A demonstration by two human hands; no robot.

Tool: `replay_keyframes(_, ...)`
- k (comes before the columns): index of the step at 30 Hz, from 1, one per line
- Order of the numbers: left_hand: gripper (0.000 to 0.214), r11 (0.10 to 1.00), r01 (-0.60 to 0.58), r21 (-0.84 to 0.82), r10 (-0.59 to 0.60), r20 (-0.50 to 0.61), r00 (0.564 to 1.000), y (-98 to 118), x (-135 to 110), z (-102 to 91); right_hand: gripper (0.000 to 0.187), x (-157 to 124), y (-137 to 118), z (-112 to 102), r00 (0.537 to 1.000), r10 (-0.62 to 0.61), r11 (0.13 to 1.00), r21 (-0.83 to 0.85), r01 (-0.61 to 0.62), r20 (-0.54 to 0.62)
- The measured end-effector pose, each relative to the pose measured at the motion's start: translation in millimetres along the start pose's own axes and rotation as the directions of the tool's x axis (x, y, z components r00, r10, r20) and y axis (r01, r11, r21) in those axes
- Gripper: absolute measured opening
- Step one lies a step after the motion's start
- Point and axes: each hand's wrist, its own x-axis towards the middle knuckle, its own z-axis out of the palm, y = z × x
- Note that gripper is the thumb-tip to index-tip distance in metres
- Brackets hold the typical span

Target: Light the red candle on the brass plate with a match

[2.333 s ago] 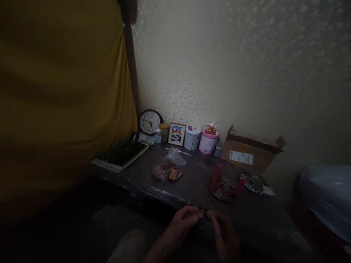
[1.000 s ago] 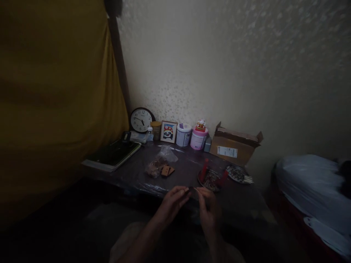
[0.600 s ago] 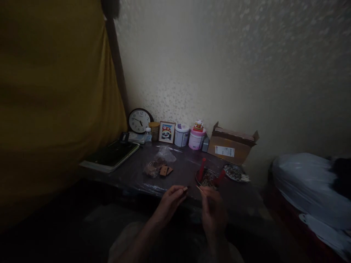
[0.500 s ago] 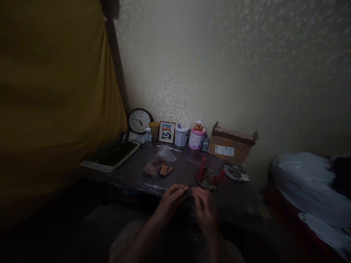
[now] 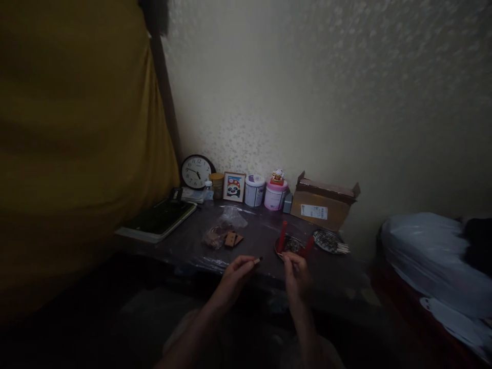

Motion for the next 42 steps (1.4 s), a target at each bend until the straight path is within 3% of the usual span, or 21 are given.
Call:
replay_keyframes(9, 0.016, 0.996, -0.001, -0.084, 0.010, 0.107, 0.994, -6.2, 8.0, 18.6, 0.011, -8.5, -9.6, 1.7, 0.950, -0.281, 0.958, -0.028, 0.287, 0.137)
replay_keyframes(15, 0.015, 0.993, 0.022, -0.116, -0.012, 0.086, 0.996, -13.3, 15.7, 16.3, 0.013, -4.6, -11.0, -6.0, 0.930, -0.354, 0.922, -0.133, 0.364, 0.096)
replay_keyframes(19, 0.016, 0.997, 0.009, -0.078, -0.001, 0.105, 0.994, -8.0, 12.2, 18.8, 0.019, -2.8, 7.4, -2.6, 0.904, -0.359, 0.909, -0.133, 0.395, 0.232)
replay_keyframes(22, 0.018, 0.999, 0.014, -0.031, -0.010, 0.129, 0.992, -2.1, 8.6, 19.6, 0.027, 0.9, 29.0, -0.3, 0.962, -0.248, 0.942, -0.201, 0.267, 0.114)
replay_keyframes(24, 0.017, 1.000, 0.016, -0.016, -0.015, 0.116, 0.993, 0.7, 9.3, 18.0, 0.028, 3.6, 37.3, -1.6, 0.993, -0.111, 0.972, -0.203, 0.117, 0.042)
replay_keyframes(29, 0.016, 1.000, 0.007, 0.017, -0.007, 0.040, 0.999, 1.3, 19.5, 11.1, 0.026, 3.5, 38.2, -5.8, 0.986, 0.159, 0.985, -0.059, -0.162, -0.053)
replay_keyframes(34, 0.013, 0.999, -0.027, 0.017, 0.027, 0.026, 0.999, -4.1, 20.9, 5.9, 0.023, 4.2, 34.0, -8.7, 0.972, 0.159, 0.987, 0.010, -0.160, -0.171)
replay_keyframes(42, 0.019, 0.999, -0.019, 0.045, 0.021, -0.030, 0.999, -6.7, 10.1, -1.7, 0.025, 5.1, 25.9, -17.6, 0.956, 0.233, 0.971, -0.010, -0.238, -0.177)
